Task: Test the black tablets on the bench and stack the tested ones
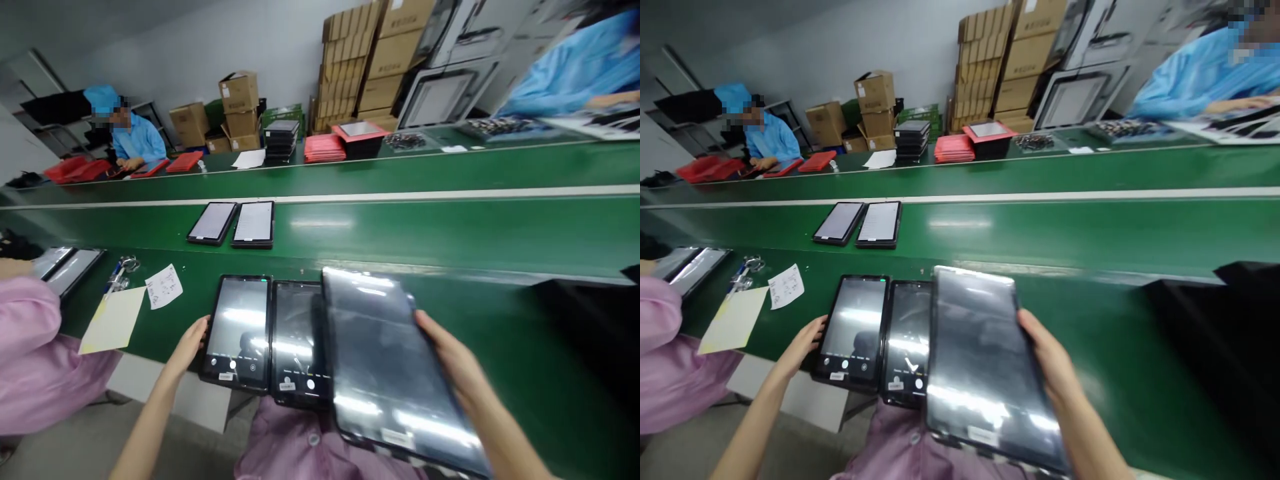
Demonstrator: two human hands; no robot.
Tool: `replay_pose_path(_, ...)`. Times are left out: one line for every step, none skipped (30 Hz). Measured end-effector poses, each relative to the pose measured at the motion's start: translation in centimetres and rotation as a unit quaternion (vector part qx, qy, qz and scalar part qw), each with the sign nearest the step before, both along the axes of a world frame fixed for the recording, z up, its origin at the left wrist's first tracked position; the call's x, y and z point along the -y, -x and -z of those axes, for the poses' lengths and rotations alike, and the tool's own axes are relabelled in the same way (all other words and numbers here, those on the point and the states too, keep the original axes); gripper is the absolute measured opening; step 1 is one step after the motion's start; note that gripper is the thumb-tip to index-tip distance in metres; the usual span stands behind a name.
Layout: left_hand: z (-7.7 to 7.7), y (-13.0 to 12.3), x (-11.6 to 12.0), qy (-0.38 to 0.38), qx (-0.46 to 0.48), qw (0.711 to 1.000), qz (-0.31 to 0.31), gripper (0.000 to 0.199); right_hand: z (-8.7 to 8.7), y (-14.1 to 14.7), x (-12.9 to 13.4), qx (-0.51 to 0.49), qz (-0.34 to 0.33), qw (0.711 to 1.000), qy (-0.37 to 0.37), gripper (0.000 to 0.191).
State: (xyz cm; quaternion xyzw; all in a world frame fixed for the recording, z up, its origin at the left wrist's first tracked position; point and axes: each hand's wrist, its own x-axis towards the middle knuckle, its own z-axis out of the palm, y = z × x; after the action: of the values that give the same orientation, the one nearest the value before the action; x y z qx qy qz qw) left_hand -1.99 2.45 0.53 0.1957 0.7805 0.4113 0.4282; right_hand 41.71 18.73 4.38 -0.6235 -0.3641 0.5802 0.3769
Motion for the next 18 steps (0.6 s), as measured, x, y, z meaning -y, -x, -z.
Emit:
replay_pose_path(-0.4,-0.5,-0.5,0.006,0.028,0.999,-0.024,0.048,0.7,1.7,-0.1,-0.021,-0.008,1.0,-0.018,0.051)
replay_pose_path(-0.8,-1.0,-0.9,0.007,0.069,0.997,-0.042,0.048,1.4,3.3,-0.1,-0.032,-0.026,0.998,-0.043,0.052)
replay_pose_path(-1.1,-1.4,-1.2,0.0,0.118,0.992,-0.051,0.051,2.1,4.7,-0.2,-0.032,-0.047,0.996,-0.066,0.054)
replay_pose_path(-1.2,-1.8,-1.4,-0.015,0.164,0.985,-0.054,0.053,2.8,5.9,-0.2,-0.023,-0.069,0.994,-0.08,0.057)
replay_pose_path(-1.2,-2.2,-1.5,-0.03,0.205,0.977,-0.053,0.056,3.4,6.8,-0.2,-0.009,-0.088,0.992,-0.09,0.06)
replay_pose_path(-1.1,-2.6,-1.6,-0.04,0.236,0.97,-0.05,0.058,3.8,7.5,-0.3,0.01,-0.102,0.99,-0.098,0.063)
replay_pose_path(-1.0,-3.0,-1.6,-0.042,0.261,0.963,-0.047,0.06,4.3,7.9,-0.4,0.033,-0.109,0.987,-0.11,0.064)
replay_pose_path(-0.8,-3.4,-1.7,-0.042,0.278,0.958,-0.048,0.062,4.6,8.1,-0.5,0.059,-0.114,0.983,-0.129,0.065)
replay_pose_path(-0.7,-3.7,-1.8,-0.047,0.288,0.955,-0.053,0.06,5.0,8.1,-0.8,0.093,-0.119,0.976,-0.158,0.066)
replay_pose_path(-0.6,-4.0,-1.9,-0.067,0.287,0.953,-0.063,0.055,5.4,7.9,-1.1,0.137,-0.122,0.963,-0.196,0.066)
replay_pose_path(-0.7,-4.1,-2.0,-0.101,0.276,0.953,-0.075,0.047,5.7,7.4,-1.5,0.191,-0.121,0.945,-0.237,0.068)
replay_pose_path(-1.0,-4.1,-2.0,-0.142,0.258,0.952,-0.089,0.039,6.1,6.8,-1.9,0.245,-0.121,0.922,-0.275,0.071)
replay_pose_path(-1.5,-4.0,-2.0,-0.176,0.236,0.95,-0.107,0.034,6.5,6.1,-2.3,0.29,-0.12,0.899,-0.304,0.073)
replay_pose_path(-2.1,-3.9,-1.9,-0.191,0.22,0.948,-0.128,0.033,6.8,5.3,-2.5,0.323,-0.12,0.882,-0.321,0.075)
replay_pose_path(-2.8,-3.9,-1.6,-0.185,0.214,0.947,-0.151,0.032,7.2,4.4,-2.6,0.34,-0.12,0.874,-0.325,0.076)
replay_pose_path(-3.5,-4.0,-1.4,-0.166,0.222,0.945,-0.174,0.033,7.5,3.7,-2.4,0.339,-0.122,0.876,-0.32,0.076)
replay_pose_path(-4.2,-4.2,-1.2,-0.144,0.244,0.939,-0.195,0.036,7.8,3.1,-2.0,0.32,-0.125,0.886,-0.311,0.076)
replay_pose_path(-4.8,-4.8,-1.1,-0.129,0.272,0.93,-0.209,0.041,8.0,2.8,-1.4,0.283,-0.127,0.902,-0.301,0.075)
